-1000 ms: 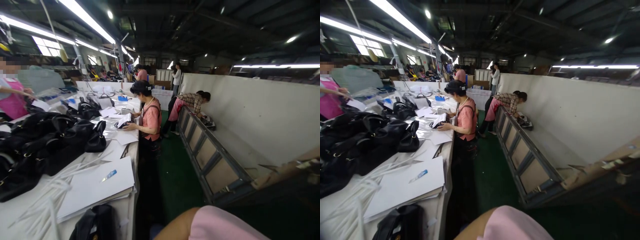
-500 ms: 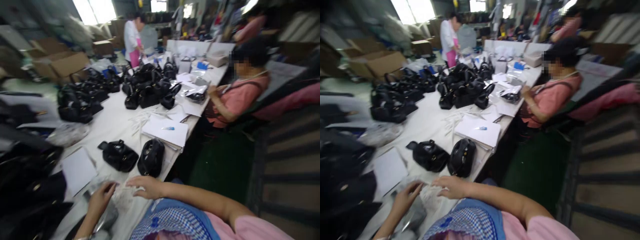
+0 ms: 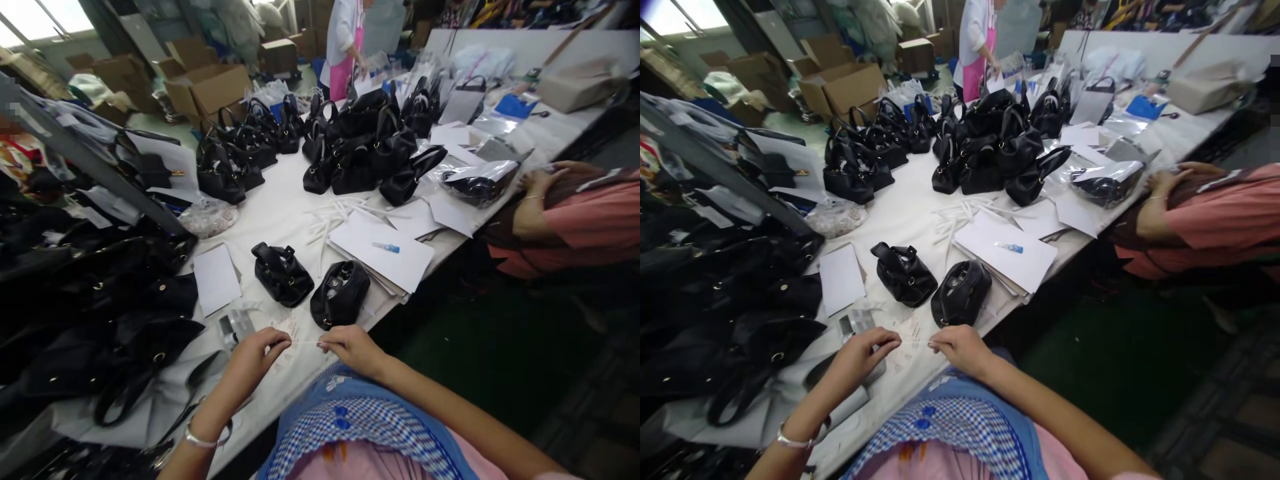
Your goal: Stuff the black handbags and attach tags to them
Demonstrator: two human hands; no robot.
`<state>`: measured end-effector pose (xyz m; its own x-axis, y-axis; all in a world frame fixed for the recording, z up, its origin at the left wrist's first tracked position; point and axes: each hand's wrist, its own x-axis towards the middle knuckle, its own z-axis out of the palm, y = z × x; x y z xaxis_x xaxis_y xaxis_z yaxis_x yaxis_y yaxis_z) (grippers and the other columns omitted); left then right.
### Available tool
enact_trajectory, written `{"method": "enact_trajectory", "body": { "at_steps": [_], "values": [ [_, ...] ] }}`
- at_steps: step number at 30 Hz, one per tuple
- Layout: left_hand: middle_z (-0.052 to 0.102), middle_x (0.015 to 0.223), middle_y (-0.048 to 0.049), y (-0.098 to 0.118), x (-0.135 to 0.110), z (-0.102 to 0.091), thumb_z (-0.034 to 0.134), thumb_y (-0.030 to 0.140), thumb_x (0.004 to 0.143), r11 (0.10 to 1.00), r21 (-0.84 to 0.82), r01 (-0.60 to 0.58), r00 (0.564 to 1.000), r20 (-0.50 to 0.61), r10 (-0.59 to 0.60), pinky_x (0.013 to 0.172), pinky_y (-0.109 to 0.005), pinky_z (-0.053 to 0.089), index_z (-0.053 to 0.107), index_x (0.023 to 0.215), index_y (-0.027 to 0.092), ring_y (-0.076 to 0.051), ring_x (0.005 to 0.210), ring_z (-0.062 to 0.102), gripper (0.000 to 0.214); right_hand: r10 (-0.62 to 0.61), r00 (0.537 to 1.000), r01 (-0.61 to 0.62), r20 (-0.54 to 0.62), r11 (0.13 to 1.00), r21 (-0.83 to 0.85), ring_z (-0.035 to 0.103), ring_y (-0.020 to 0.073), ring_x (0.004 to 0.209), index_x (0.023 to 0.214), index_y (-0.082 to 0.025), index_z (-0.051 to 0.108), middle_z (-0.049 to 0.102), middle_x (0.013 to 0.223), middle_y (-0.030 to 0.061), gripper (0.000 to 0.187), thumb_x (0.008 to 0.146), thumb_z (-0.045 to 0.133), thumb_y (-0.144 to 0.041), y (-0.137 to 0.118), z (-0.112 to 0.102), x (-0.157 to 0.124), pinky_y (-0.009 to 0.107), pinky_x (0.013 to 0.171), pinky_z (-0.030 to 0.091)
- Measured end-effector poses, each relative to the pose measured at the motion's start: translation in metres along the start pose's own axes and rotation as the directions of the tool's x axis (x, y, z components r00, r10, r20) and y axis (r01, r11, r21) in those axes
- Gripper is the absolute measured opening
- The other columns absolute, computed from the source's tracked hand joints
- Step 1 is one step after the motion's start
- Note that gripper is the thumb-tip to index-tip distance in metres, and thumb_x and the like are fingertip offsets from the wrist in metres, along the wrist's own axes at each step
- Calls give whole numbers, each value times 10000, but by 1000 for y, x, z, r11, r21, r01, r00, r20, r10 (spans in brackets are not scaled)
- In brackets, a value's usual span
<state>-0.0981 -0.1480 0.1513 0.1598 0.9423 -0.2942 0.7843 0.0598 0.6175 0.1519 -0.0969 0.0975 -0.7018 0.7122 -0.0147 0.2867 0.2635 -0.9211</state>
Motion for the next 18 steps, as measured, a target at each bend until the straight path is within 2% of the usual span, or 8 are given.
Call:
{"method": "enact_trajectory", "body": {
  "at_steps": [3,5,8,10,12,15,18],
  "values": [
    [725,885,-33,-1,3,10,557,373,867,1000,15,24,1000,-8,-24,723,-280,469,718,859,250,-209,803,654,203,114,993,-114,3,993,17,653,161,768,867,-204,744,714,803,33,225,903,541,-291,6,-13,-21,252,740,481],
    [724,868,-31,9,8,24,569,359,862,999,-43,-6,1000,2,7,725,-278,468,719,860,250,-206,801,654,185,202,978,-206,45,971,118,657,169,775,985,-212,731,715,808,25,203,862,588,-287,7,-13,-29,268,751,491],
    [724,844,-32,29,18,45,581,351,861,980,-182,-80,997,1,81,722,-271,469,723,866,241,-194,790,652,179,318,937,-350,147,865,359,648,157,668,1173,-191,645,690,729,4,389,809,642,-326,5,-2,-33,251,637,504],
    [725,825,-32,36,24,58,595,337,852,960,-263,-100,995,-28,96,720,-268,473,727,841,232,-189,782,651,169,385,912,-408,143,805,432,611,136,569,1125,-171,661,661,663,-3,370,823,622,-381,5,4,-34,222,531,469],
    [722,790,-31,33,31,70,598,326,845,930,-359,-74,997,-44,62,710,-266,485,727,815,218,-184,760,651,171,426,905,-395,8,830,394,606,136,596,977,-170,712,669,699,18,298,843,599,-410,8,6,-36,219,533,457],
    [719,844,-53,15,43,94,567,334,852,840,-541,38,991,-90,-103,651,-269,520,715,902,190,-178,731,652,212,375,893,-325,-249,920,220,612,154,704,851,-186,737,686,808,44,252,864,585,-388,13,1,-39,236,615,464],
    [699,941,-89,-4,56,123,586,309,820,767,-632,112,945,-171,-279,589,-268,537,679,1036,162,-184,753,648,278,256,901,-271,-349,963,5,564,143,635,857,-199,734,659,755,37,228,884,564,-348,17,-4,-38,250,609,441]
  ]
}}
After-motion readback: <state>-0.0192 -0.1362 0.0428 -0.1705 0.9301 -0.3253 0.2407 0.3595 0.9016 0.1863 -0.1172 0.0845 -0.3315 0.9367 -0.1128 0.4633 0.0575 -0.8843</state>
